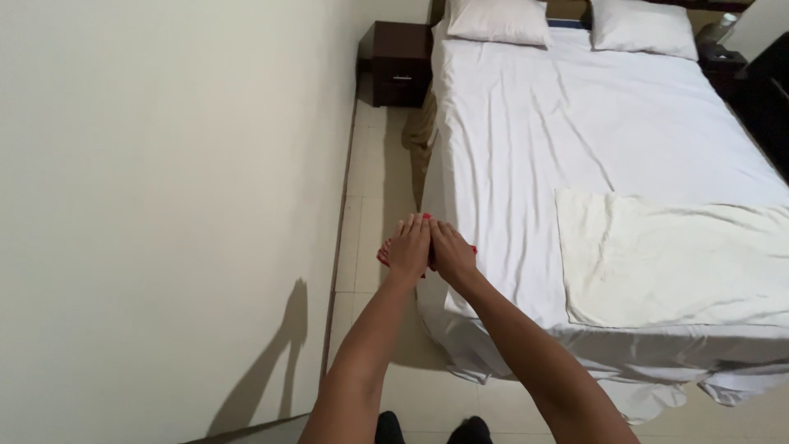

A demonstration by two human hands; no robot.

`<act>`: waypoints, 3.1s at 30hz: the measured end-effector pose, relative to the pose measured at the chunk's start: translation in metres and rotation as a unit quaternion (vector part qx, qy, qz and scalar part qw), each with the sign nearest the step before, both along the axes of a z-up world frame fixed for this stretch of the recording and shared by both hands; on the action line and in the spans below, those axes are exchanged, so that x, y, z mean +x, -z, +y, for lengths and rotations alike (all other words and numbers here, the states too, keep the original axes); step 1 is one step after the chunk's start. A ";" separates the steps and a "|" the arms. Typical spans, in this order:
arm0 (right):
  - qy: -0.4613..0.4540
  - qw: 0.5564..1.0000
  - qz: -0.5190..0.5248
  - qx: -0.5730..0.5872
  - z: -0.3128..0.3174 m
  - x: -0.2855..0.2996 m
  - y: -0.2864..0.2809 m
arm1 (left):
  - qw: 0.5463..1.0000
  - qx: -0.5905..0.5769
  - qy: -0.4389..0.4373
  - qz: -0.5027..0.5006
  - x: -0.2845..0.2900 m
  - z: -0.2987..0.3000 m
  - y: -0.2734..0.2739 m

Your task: The person wipes the surface of a dark wooden nightstand using a red and white checkered cloth. After cleaning the nightstand, the person moves to the adjacent bed and wipes the white bedsheet with the same cloth.

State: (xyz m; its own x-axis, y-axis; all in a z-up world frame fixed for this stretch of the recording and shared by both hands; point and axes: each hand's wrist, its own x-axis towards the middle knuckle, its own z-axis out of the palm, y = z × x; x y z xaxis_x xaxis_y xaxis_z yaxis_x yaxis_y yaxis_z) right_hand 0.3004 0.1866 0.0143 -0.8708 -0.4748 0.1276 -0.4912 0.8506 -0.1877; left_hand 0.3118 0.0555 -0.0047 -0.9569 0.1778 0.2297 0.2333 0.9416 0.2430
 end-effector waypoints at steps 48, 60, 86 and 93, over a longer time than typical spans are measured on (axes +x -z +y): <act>0.014 0.993 0.106 -0.052 0.238 0.018 -0.012 | 0.990 0.031 0.035 0.132 -0.005 0.214 0.028; 0.028 0.987 0.153 -0.033 0.242 0.022 0.027 | 0.997 0.010 0.028 0.065 -0.006 0.222 0.057; 0.011 0.995 0.090 -0.049 0.424 0.000 0.000 | 0.998 -0.058 -0.001 0.024 -0.018 0.404 0.019; -0.005 0.990 0.115 -0.077 0.463 -0.002 0.005 | 0.995 -0.093 -0.002 0.043 -0.035 0.439 0.047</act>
